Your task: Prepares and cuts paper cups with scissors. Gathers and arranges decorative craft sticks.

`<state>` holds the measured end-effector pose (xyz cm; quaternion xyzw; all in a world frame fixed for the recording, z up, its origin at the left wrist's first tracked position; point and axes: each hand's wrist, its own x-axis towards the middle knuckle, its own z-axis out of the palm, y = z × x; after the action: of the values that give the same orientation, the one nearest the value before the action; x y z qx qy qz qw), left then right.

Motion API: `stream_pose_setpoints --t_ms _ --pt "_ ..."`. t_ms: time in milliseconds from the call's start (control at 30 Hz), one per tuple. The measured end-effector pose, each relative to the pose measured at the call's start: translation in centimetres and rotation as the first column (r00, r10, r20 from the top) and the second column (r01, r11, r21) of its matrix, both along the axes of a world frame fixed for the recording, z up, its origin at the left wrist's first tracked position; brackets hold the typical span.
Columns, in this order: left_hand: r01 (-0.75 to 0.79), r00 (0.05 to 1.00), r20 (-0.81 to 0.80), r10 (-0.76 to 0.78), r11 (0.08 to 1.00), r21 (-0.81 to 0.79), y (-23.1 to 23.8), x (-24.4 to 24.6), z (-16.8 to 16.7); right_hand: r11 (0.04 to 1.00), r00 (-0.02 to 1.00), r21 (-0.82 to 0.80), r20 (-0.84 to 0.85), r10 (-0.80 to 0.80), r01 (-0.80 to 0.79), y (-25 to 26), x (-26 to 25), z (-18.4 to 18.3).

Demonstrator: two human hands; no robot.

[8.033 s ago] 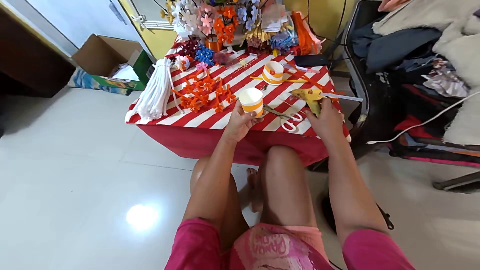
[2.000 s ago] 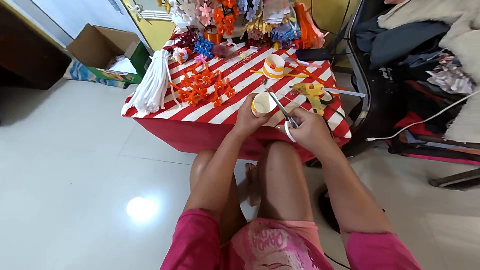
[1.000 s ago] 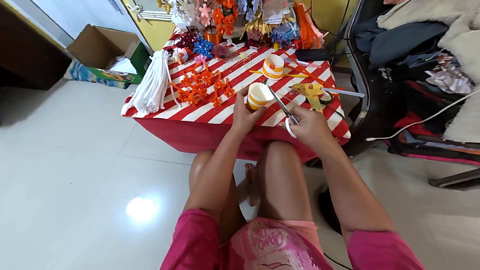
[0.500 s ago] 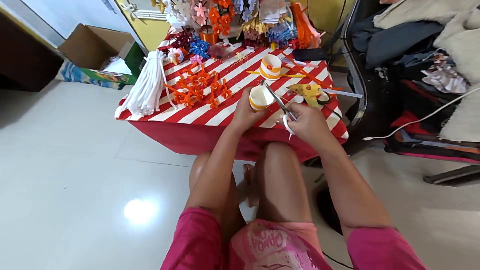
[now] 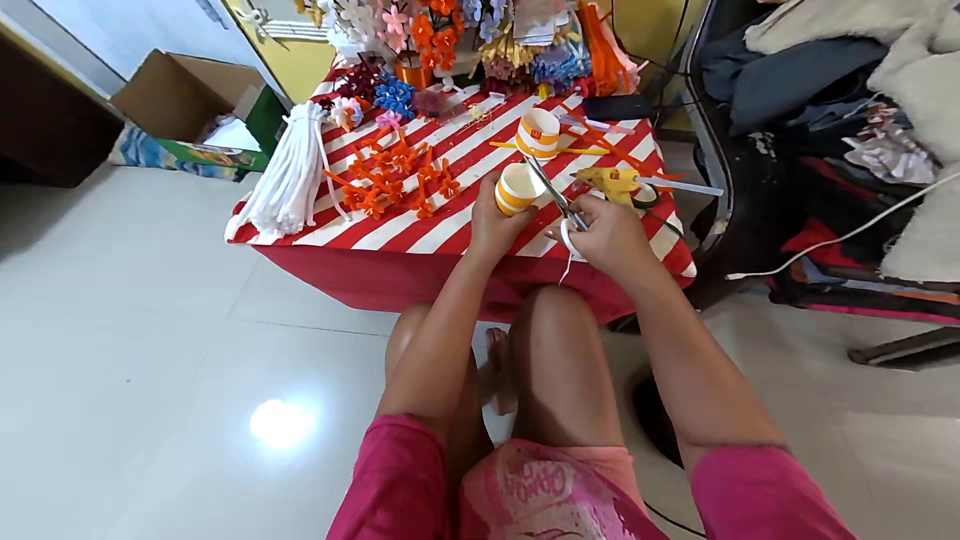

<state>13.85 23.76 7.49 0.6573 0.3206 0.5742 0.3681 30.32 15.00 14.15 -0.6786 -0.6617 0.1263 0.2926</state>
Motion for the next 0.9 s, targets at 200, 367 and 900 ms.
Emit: stream_pose_setpoints --t_ms 200,367,900 --pt "0.092 0.995 0.044 -0.089 0.993 -0.068 0.5 -0.8 0.1 0.998 0.998 0.019 0.015 0.063 -0.063 -0.1 0.8 0.3" --pt "0.217 0.974 0.075 -0.212 0.974 -0.06 0.5 -1.2 0.2 0.996 0.995 -0.011 -0.049 0.091 -0.091 -0.3 1.4 0.5" --pt "-0.238 0.964 -0.081 0.253 0.959 0.155 -0.7 0.2 -0.6 0.997 0.996 0.028 0.059 0.073 -0.074 -0.2 -0.5 0.1"
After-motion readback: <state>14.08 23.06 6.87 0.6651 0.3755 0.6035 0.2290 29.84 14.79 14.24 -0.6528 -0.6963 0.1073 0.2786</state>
